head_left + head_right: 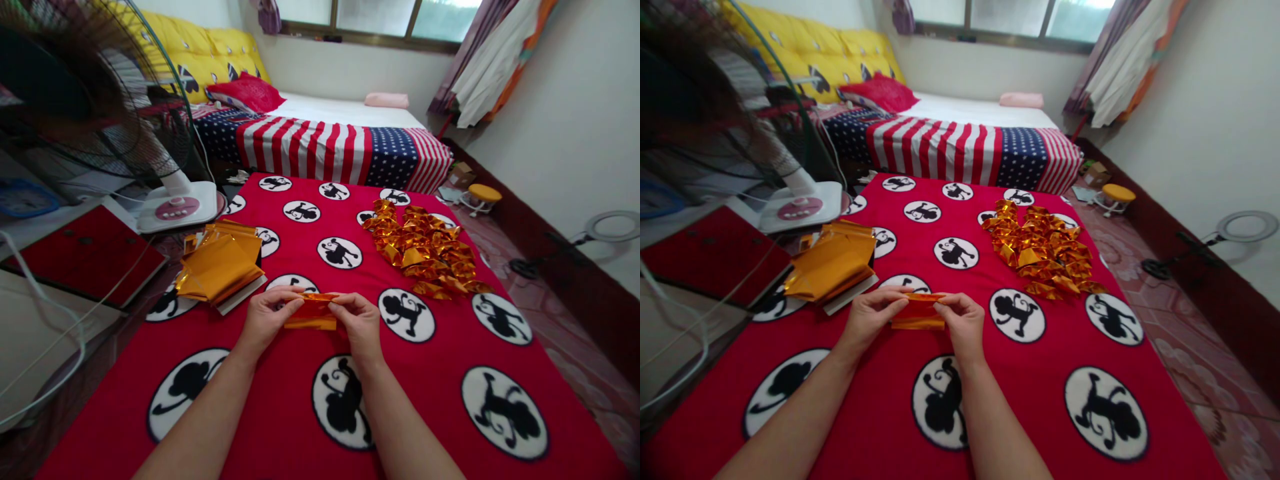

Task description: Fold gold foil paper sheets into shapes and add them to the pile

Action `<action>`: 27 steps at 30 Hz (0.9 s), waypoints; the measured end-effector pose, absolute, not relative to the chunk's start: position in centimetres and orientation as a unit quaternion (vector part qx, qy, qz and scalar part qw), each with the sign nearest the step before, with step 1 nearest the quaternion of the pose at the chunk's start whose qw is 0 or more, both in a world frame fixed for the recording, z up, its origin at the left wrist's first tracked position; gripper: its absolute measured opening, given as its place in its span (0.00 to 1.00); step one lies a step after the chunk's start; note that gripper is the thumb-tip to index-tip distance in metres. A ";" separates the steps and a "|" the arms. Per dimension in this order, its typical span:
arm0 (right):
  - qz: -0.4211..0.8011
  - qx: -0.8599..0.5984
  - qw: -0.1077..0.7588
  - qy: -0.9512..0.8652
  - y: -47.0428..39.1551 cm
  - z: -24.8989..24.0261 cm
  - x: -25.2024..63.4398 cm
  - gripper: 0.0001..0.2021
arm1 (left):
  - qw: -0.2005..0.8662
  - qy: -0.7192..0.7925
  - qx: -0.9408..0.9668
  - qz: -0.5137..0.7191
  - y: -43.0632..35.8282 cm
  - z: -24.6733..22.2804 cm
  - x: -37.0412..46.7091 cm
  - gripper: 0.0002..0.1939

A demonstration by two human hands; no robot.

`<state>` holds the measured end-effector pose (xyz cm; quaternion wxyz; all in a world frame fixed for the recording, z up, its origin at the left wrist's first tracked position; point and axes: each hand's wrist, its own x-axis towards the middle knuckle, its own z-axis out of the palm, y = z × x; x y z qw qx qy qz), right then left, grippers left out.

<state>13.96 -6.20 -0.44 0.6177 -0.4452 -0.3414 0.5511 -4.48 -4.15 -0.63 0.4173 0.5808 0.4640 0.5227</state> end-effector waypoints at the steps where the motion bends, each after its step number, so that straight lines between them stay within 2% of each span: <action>1: 0.551 -0.443 0.620 -0.341 -6.2 -0.4 14.0 0.06 | 0.424 0.460 0.580 0.521 -4.2 -0.6 -4.5 0.07; 8: 0.543 -0.433 0.619 -0.367 -6.1 -0.4 14.1 0.05 | 0.468 0.424 0.592 0.501 -4.3 0.1 -4.3 0.05; 17: 0.512 -0.422 0.575 -0.478 -6.0 -0.4 13.9 0.04 | 0.462 0.420 0.590 0.512 -4.5 -0.3 -3.7 0.03; 19: 0.496 -0.426 0.568 -0.501 -6.1 -0.3 13.8 0.01 | 0.466 0.414 0.600 0.502 -4.6 -0.1 -3.5 0.03; 27: 0.467 -0.423 0.583 -0.512 -6.2 -0.8 14.0 0.02 | 0.459 0.425 0.627 0.464 -4.5 -0.1 -3.4 0.08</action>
